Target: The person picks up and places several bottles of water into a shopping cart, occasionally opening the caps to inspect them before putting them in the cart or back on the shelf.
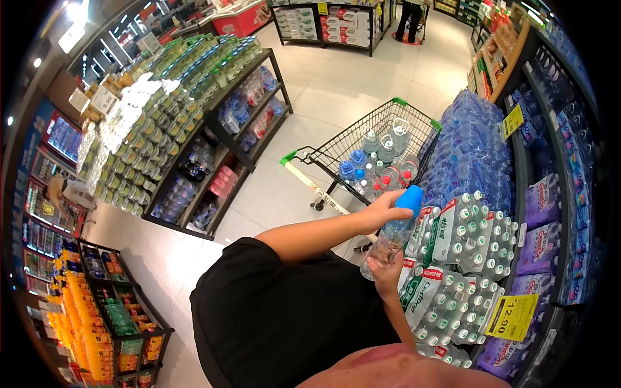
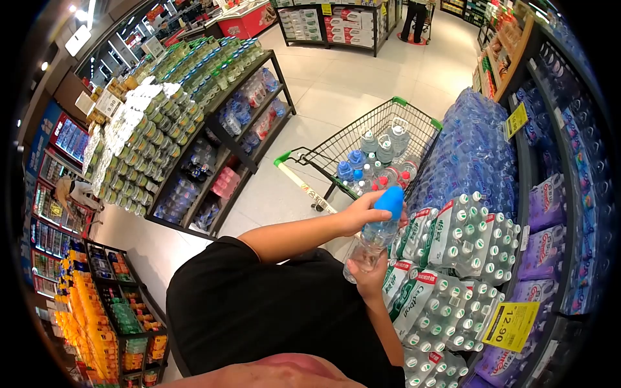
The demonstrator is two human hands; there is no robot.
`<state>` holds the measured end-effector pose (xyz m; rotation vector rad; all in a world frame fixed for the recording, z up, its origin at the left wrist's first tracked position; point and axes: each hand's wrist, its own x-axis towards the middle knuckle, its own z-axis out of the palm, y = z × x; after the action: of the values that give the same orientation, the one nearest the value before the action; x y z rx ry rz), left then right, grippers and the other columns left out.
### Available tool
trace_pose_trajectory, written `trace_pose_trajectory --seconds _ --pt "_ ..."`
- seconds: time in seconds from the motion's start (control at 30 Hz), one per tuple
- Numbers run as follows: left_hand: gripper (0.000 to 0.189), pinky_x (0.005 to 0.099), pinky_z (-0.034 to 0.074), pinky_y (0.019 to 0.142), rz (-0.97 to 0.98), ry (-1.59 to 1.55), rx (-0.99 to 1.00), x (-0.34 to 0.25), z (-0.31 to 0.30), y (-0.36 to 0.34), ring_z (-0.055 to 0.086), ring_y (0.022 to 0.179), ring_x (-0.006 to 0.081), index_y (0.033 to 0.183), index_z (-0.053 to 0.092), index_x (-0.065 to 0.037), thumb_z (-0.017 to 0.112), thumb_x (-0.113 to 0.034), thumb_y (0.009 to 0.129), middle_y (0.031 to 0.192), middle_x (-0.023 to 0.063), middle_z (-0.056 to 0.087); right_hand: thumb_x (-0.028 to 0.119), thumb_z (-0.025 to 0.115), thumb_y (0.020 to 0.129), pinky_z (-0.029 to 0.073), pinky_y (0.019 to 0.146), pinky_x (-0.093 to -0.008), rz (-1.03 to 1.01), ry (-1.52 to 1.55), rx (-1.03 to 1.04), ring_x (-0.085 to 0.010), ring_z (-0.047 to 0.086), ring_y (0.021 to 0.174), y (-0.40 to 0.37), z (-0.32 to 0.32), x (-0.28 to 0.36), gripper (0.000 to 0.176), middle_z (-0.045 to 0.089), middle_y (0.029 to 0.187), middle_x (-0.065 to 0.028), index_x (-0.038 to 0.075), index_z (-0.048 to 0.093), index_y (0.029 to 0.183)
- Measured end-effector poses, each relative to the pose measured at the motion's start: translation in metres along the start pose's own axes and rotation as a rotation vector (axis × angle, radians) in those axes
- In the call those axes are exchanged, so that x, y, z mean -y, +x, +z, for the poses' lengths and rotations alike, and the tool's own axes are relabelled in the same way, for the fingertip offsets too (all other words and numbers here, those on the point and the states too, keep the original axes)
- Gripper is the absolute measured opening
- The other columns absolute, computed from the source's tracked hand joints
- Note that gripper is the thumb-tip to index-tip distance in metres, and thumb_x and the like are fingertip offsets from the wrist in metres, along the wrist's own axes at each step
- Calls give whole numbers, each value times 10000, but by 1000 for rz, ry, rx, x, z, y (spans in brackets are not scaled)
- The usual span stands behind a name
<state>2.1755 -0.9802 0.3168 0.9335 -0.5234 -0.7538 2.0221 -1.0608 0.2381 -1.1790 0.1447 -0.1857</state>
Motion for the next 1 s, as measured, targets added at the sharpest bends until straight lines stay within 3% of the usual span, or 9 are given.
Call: trace_pose_trajectory --seconds 0.17,0.2,0.33,0.47,0.57,0.63,0.83,1.0 --pt "355 351 529 850 151 259 87 -34 -1 -14 666 926 179 1086 573 -26 763 -123 803 1011 89 654 142 836 695 515 792 -323 -127 -388 -11 -203 650 880 5 -3 2 647 624 1015 -104 -8 462 1202" --pt "294 363 521 846 108 175 71 -41 3 -17 662 920 195 993 566 -49 763 -99 780 930 80 655 143 836 693 517 781 -325 -137 -437 -11 -193 646 860 5 0 8 635 630 992 -103 -8 469 1188" --pt "256 365 519 835 127 148 101 -52 -12 -21 658 898 202 943 553 -59 748 -96 782 907 82 644 139 831 693 522 750 -316 -171 -491 41 -176 637 795 12 11 7 604 645 932 -85 -5 473 1157" --pt "258 361 517 814 135 122 63 -64 -36 -20 650 869 205 937 544 -62 743 -100 778 873 78 628 -2 765 736 511 752 -271 -60 -342 175 -131 616 815 30 25 -3 582 599 959 -57 22 430 1212" --pt "258 362 517 787 113 37 34 -71 -53 -7 646 832 207 935 547 -52 740 -102 770 857 79 619 101 807 718 523 751 -300 -8 -306 174 -148 636 797 46 42 12 548 635 928 -60 18 472 1144" --pt "248 353 521 777 70 -69 43 -77 -60 9 659 822 204 933 557 -37 733 -69 762 867 84 625 75 792 726 514 785 -293 30 -293 150 -148 631 851 52 49 29 547 626 969 -72 26 461 1158" --pt "311 372 518 774 25 -93 130 -88 -58 60 650 814 221 942 567 -54 774 -158 734 853 96 627 33 779 734 518 844 -302 -8 -200 79 -161 628 964 70 47 47 576 617 1049 -92 17 449 1205" --pt "336 361 521 806 -128 -269 293 -70 -55 96 624 886 219 1040 555 -80 724 -274 824 935 83 616 24 768 767 545 848 -332 78 76 -40 -177 627 992 71 52 49 609 590 1151 -111 17 430 1274"
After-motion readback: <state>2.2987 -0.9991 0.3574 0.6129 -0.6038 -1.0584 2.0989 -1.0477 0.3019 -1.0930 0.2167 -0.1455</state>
